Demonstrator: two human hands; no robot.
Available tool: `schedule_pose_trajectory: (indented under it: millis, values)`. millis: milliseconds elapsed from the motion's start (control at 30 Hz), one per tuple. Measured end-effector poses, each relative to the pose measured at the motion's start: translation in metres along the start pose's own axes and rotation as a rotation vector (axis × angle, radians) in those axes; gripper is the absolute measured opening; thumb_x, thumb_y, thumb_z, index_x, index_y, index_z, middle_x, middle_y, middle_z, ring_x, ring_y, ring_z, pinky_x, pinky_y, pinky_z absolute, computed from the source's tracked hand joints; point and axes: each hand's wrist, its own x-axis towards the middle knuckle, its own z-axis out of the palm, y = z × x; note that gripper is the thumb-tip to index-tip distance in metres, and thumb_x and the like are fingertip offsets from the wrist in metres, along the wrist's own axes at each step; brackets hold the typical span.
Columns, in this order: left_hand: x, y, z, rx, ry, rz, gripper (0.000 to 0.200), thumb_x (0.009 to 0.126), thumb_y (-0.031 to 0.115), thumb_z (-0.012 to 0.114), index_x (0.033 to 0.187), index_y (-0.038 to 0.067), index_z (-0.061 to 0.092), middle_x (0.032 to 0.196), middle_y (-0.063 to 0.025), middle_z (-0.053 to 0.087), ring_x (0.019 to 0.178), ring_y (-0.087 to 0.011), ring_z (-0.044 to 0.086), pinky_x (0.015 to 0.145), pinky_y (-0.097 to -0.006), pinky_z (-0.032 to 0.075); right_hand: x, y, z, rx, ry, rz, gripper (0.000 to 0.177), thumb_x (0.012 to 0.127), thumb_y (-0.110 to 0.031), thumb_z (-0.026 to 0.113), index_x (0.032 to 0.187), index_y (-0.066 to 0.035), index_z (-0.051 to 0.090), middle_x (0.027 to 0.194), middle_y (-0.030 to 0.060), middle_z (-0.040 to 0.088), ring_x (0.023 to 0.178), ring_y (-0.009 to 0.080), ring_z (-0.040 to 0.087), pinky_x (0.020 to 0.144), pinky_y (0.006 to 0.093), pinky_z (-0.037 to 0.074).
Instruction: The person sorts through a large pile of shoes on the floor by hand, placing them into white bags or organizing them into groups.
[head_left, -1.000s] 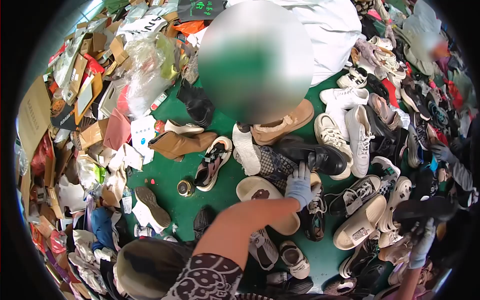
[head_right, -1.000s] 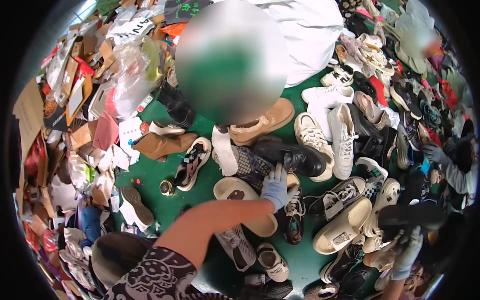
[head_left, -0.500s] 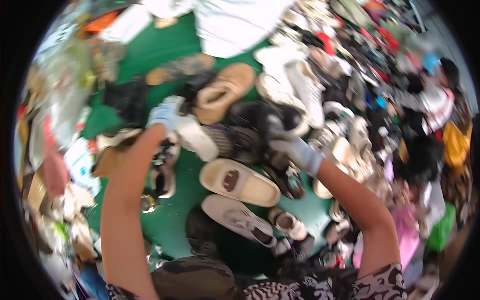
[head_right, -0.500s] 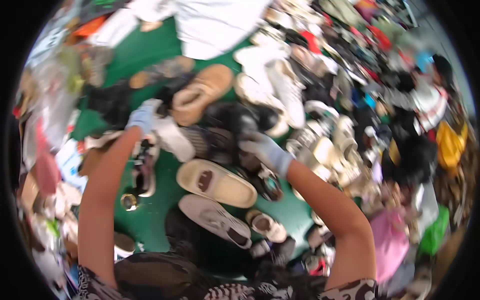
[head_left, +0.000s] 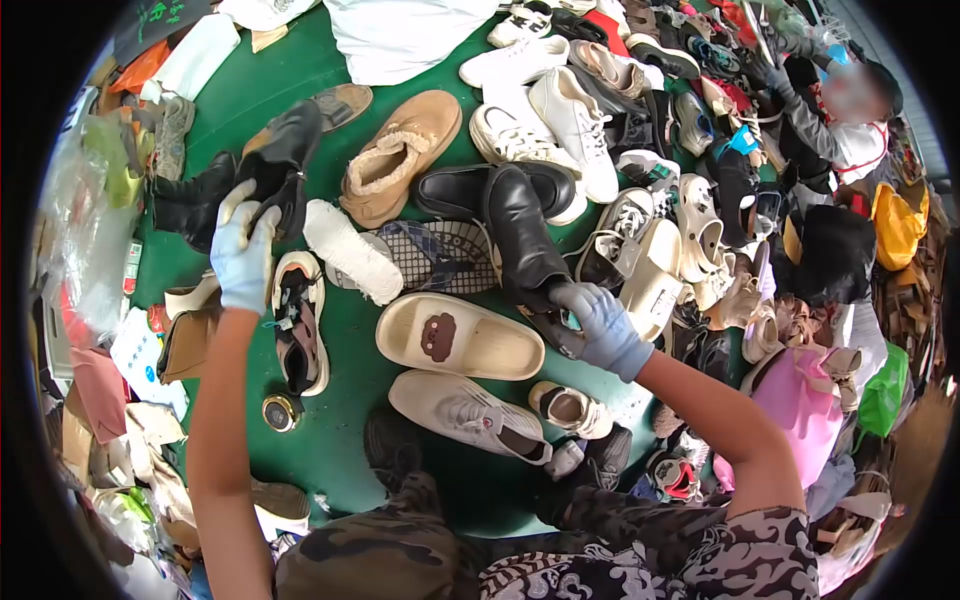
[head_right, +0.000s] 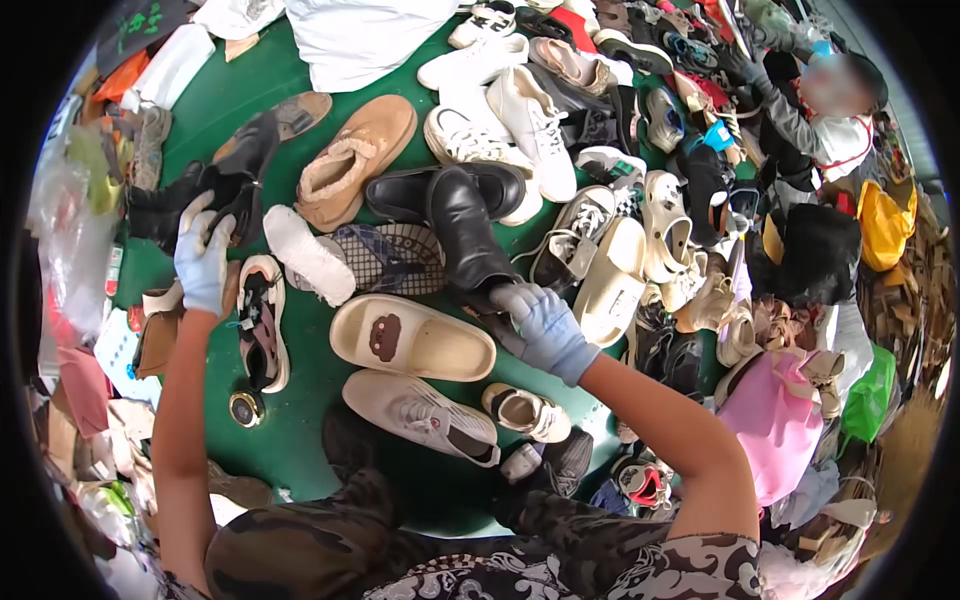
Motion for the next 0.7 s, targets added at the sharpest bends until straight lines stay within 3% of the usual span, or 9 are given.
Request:
schedule_pose_trajectory:
  millis: [100,167,233,367,433,500,567,600,700]
  values:
    - [-0.020,0.052,-0.019,0.054,0.108,0.357,0.016,0.072,0.004,0.070,0.084,-0.001,0.062,0.100,-0.0125,0.061,0.083,-0.0248,0.061,0.073,-0.0318,0.051,0.009,0.005,0.010,-0.179,-0.091,0.091,0.047,0.071,-0.025,0.069,0.109,-0.005,0.050,0.094,0.0151,0.058,0.088,0.0324,0.057,0.077,0.0420,0.047]
    - [-0.037,0.087,-0.021,0.209,0.089,0.574,0.017,0.068,0.010,0.072,0.084,0.007,0.065,0.091,-0.0087,0.062,0.074,-0.0240,0.061,0.062,-0.0327,0.050,0.022,0.016,0.016,-0.216,-0.342,0.300,0.037,0.072,-0.028,0.068,0.102,-0.007,0.059,0.089,0.0162,0.059,0.087,0.0326,0.057,0.077,0.0423,0.046]
    - [-0.057,0.120,-0.011,0.201,-0.066,0.597,0.012,0.067,0.016,0.068,0.078,0.013,0.063,0.078,-0.0028,0.058,0.061,-0.0213,0.058,0.051,-0.0334,0.046,0.039,-0.004,0.001,-0.092,-0.363,0.146,0.031,0.073,-0.029,0.068,0.098,-0.012,0.064,0.087,0.0156,0.061,0.088,0.0321,0.058,0.079,0.0413,0.047]
    - [-0.106,0.146,0.043,0.256,-0.467,0.675,0.004,0.073,0.020,0.055,0.073,0.017,0.053,0.066,0.0012,0.046,0.051,-0.0157,0.054,0.047,-0.0305,0.039,0.042,-0.035,0.000,0.081,-0.452,0.290,0.037,0.075,-0.028,0.068,0.105,-0.007,0.062,0.092,0.0165,0.064,0.088,0.0323,0.060,0.081,0.0382,0.048]
    - [-0.124,0.158,0.073,0.221,-0.449,0.710,0.007,0.072,0.020,0.056,0.075,0.015,0.053,0.066,0.0008,0.044,0.053,-0.0144,0.054,0.049,-0.0306,0.039,0.030,-0.032,0.017,0.362,-0.525,0.469,0.041,0.081,-0.037,0.061,0.111,-0.010,0.061,0.097,0.0192,0.064,0.094,0.0348,0.060,0.083,0.0399,0.047]
    - [-0.123,0.171,0.083,0.186,-0.433,0.750,0.009,0.071,0.020,0.056,0.078,0.014,0.053,0.065,0.0004,0.042,0.056,-0.0130,0.054,0.052,-0.0307,0.040,0.029,-0.034,0.020,0.328,-0.525,0.454,0.042,0.084,-0.041,0.057,0.111,-0.008,0.060,0.100,0.0214,0.063,0.096,0.0358,0.059,0.084,0.0393,0.047]
    - [-0.122,0.180,0.088,0.324,-0.407,0.864,0.012,0.072,0.020,0.056,0.082,0.013,0.053,0.068,0.0008,0.044,0.057,-0.0109,0.054,0.053,-0.0283,0.038,0.032,-0.034,0.019,0.117,-0.700,0.660,0.039,0.086,-0.041,0.054,0.108,-0.010,0.060,0.101,0.0233,0.062,0.097,0.0359,0.059,0.084,0.0398,0.047]
    - [-0.124,0.180,0.088,0.291,-0.444,0.892,0.011,0.073,0.020,0.055,0.081,0.013,0.053,0.069,0.0006,0.044,0.058,-0.0108,0.054,0.053,-0.0284,0.038,0.021,-0.025,0.029,0.185,-0.577,0.587,0.036,0.086,-0.040,0.055,0.101,-0.007,0.061,0.096,0.0240,0.062,0.092,0.0358,0.060,0.080,0.0396,0.047]
    - [-0.131,0.184,0.085,0.299,-0.526,0.918,0.011,0.074,0.020,0.055,0.081,0.012,0.053,0.069,0.0004,0.043,0.058,-0.0113,0.053,0.053,-0.0291,0.038,0.014,-0.009,0.028,0.369,-0.570,0.405,0.033,0.083,-0.036,0.058,0.097,-0.006,0.062,0.089,0.0210,0.063,0.084,0.0341,0.060,0.076,0.0362,0.048]
